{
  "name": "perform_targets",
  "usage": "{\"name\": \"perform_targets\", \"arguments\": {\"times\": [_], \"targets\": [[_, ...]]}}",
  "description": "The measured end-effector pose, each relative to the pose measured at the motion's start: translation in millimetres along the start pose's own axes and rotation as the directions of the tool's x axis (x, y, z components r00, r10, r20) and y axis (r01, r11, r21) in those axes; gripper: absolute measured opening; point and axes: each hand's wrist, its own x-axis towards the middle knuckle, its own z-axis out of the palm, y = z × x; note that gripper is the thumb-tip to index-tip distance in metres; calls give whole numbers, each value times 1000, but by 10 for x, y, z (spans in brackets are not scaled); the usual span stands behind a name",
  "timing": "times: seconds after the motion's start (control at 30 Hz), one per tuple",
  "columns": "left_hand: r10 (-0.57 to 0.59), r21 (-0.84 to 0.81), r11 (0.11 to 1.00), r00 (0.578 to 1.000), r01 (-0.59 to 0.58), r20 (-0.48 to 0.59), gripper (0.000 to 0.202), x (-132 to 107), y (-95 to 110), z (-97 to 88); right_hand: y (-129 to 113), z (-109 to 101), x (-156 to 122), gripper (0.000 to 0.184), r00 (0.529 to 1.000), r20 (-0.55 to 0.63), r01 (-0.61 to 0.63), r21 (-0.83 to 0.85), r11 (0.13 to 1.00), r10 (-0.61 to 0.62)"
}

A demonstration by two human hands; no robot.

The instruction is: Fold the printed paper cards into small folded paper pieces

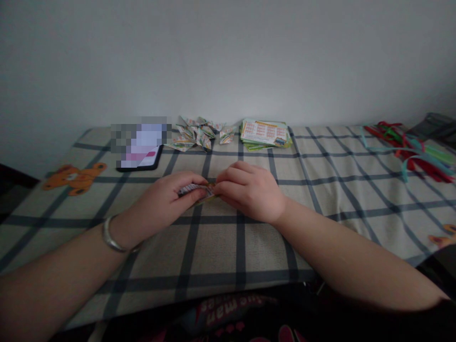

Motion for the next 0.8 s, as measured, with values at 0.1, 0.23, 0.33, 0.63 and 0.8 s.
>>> {"name": "perform_targets", "arguments": {"times": [0.1,0.23,0.33,0.63,0.8], "targets": [[45,55,998,999,-44,-10,16,-3,-29,16,0,12,17,11,996,71,-42,-32,999,44],[150,185,973,987,-136,-62,20,-11,-59,-3,21,35,18,8,977,123,-167,-82,983,176],[216,332,922,976,-199,-16,17,-15,-71,-25,44,54,10,5,955,176,-228,-73,971,237],[168,486,849,978,-206,123,15,1,-93,-17,27,62,42,6,905,291,-316,-26,948,310],[127,512,837,979,-194,162,16,-8,-68,-26,18,55,59,6,894,327,-312,-41,949,307]]}}
